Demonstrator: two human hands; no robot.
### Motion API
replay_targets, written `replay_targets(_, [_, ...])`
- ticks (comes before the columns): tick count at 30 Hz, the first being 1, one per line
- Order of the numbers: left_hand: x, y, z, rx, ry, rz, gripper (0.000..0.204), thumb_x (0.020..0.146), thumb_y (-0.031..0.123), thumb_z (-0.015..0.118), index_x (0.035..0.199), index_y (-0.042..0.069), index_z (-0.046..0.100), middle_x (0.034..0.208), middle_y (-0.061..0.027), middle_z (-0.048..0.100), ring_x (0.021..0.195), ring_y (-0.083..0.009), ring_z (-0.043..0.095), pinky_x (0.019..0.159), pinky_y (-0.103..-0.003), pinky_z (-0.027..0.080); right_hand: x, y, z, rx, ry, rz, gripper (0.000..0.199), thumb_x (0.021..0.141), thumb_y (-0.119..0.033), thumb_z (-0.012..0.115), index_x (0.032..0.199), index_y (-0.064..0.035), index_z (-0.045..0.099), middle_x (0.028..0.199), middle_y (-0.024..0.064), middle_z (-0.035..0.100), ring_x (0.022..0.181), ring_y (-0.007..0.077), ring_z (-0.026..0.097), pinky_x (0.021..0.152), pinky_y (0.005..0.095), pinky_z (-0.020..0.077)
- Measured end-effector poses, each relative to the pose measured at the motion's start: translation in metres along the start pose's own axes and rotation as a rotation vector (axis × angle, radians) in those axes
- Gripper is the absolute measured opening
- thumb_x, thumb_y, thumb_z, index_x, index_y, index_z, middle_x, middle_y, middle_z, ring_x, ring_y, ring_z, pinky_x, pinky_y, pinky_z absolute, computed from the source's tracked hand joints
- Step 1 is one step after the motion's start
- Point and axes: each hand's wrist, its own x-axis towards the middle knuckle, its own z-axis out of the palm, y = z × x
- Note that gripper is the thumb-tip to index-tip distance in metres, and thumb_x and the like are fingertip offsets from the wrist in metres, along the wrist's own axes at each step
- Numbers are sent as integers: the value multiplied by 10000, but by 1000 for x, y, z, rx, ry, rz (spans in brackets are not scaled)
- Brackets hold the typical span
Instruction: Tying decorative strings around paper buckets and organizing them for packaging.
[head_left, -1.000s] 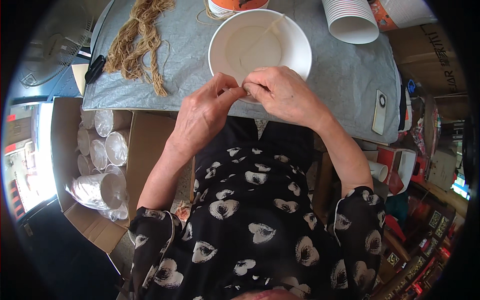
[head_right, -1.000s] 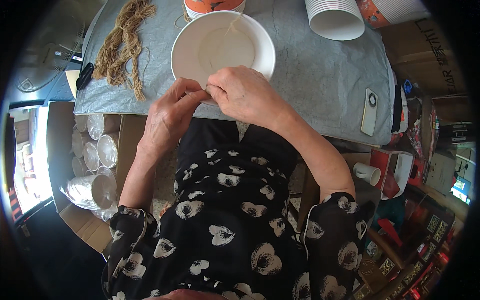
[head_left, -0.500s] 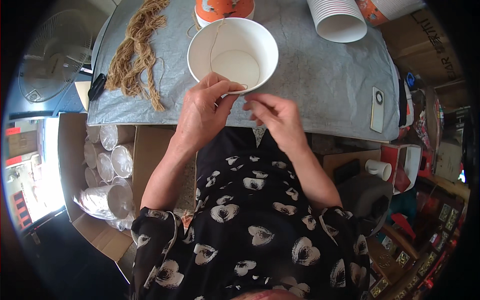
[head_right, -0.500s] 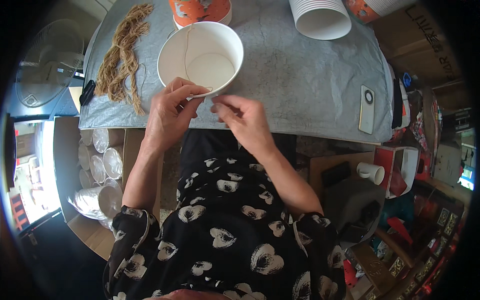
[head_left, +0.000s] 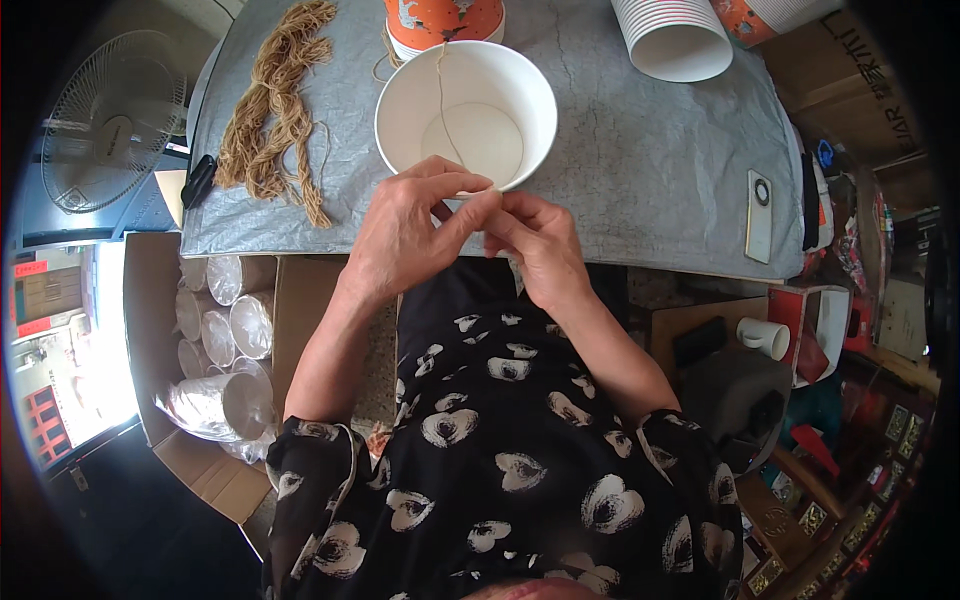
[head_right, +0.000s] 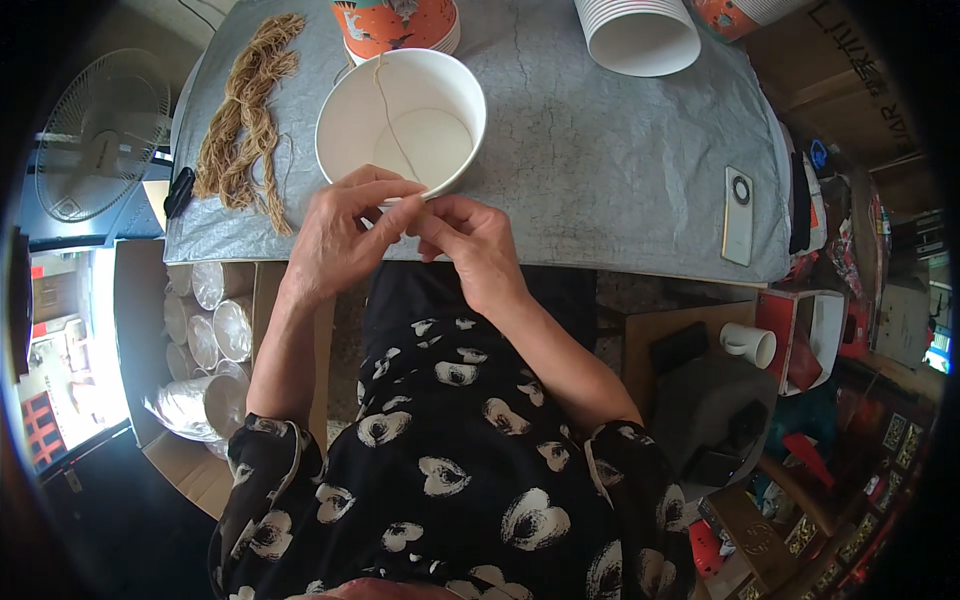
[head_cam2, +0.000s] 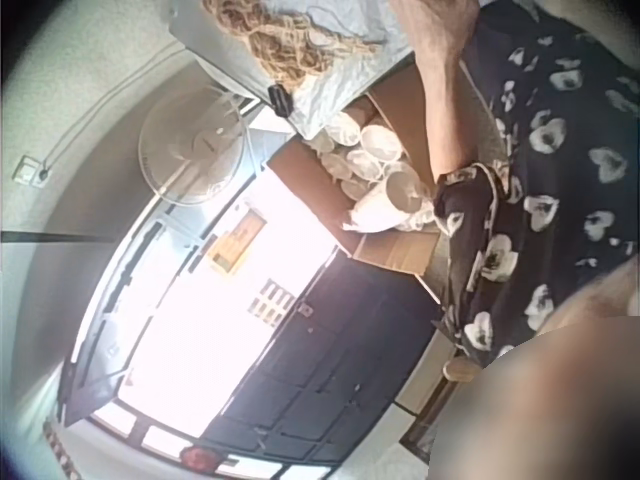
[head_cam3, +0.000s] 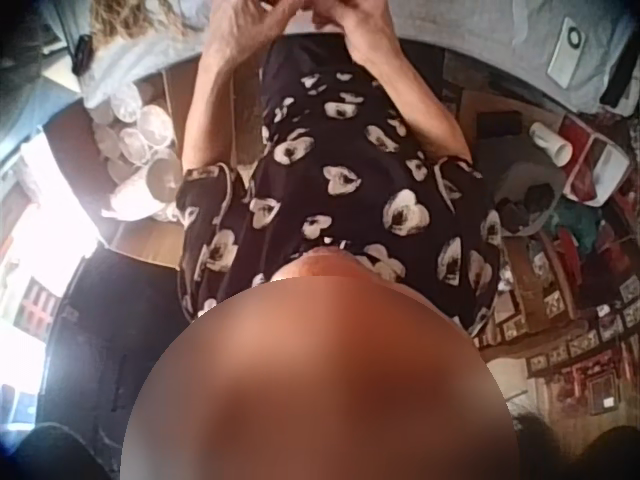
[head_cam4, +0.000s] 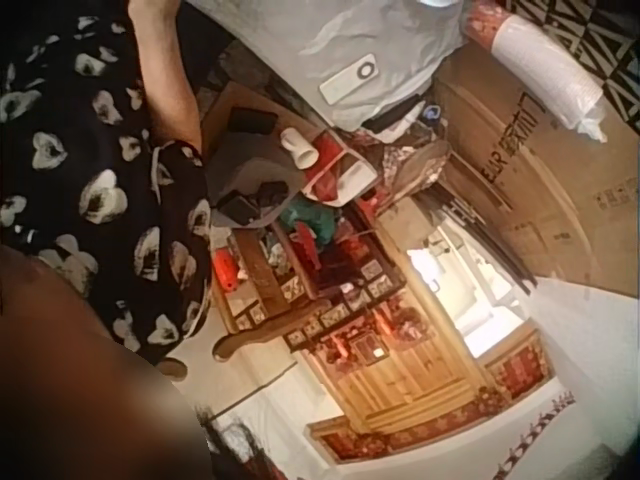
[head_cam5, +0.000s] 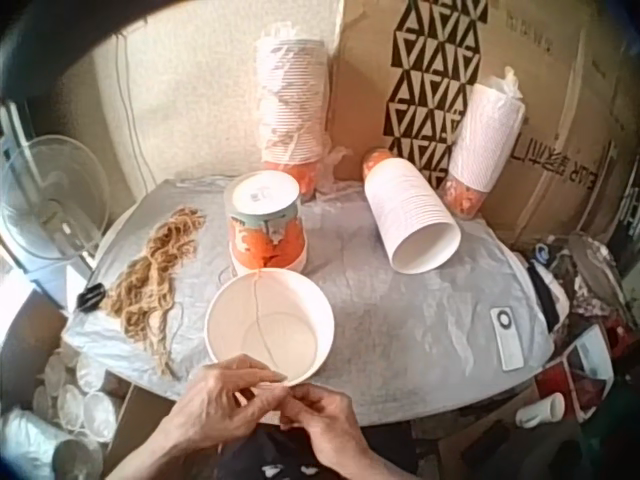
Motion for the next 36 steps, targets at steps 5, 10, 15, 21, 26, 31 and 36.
replay_targets(5, [4, -4, -3, -176, -126, -184, 214, 990, 170, 706, 1097, -7, 759, 993, -76, 730, 735, -114, 693, 613, -243, 542, -8, -39, 2, -760, 39, -576, 122, 883, -18, 778, 979, 12, 709, 886, 36, 687, 759, 127, 641, 684, 279, 541])
replay_targets(10, [5, 3, -6, -262, -101, -332, 180, 966, 143, 732, 1102, 27, 753, 973, -25, 744, 692, -78, 689, 591, -228, 535, 3, -63, 5, -1253, 99, -1039, 198, 776, 34, 810, 942, -8, 711, 935, 65, 675, 818, 238, 657, 720, 334, 553])
replay_targets(15, [4, 4, -4, -369, -62, -246, 208, 953, 84, 728, 1154, 32, 717, 964, -14, 739, 678, -57, 684, 565, -206, 525, 11, -65, 1, -1222, 55, -976, 196, 776, 5, 811, 923, -51, 693, 914, 46, 680, 827, 248, 654, 711, 358, 558])
replay_targets(21, [7, -1, 2, -521, -110, -258, 238, 959, 38, 704, 1194, 47, 671, 983, 19, 690, 653, -44, 671, 534, -177, 503, 15, -61, -2, -1166, 69, -932, 190, 786, 19, 801, 915, -48, 679, 895, 55, 678, 819, 254, 654, 701, 365, 542])
replay_targets(26, [8, 3, -2, -673, -113, -267, 237, 985, 96, 700, 1214, 48, 660, 980, 17, 660, 635, -42, 653, 482, -158, 441, 17, -62, -2, -1171, 75, -918, 194, 785, 23, 801, 914, -46, 673, 893, 59, 678, 819, 256, 654, 705, 372, 539])
replay_targets(31, [8, 6, -13, -821, -6, -256, 283, 1013, 187, 685, 1245, 30, 646, 1034, -10, 689, 691, -64, 668, 506, -180, 421, 13, -66, 2, -1090, 29, -798, 164, 838, 30, 760, 950, -19, 652, 925, 87, 673, 855, 281, 670, 719, 371, 540])
replay_targets(36, [12, 10, -14, -670, 33, -117, 295, 1032, 159, 641, 1301, 39, 634, 1021, -36, 716, 794, -72, 679, 558, -189, 486, -4, -90, 20, -1113, -95, -745, 126, 887, 20, 725, 959, 2, 624, 1010, 98, 657, 850, 267, 681, 719, 360, 548])
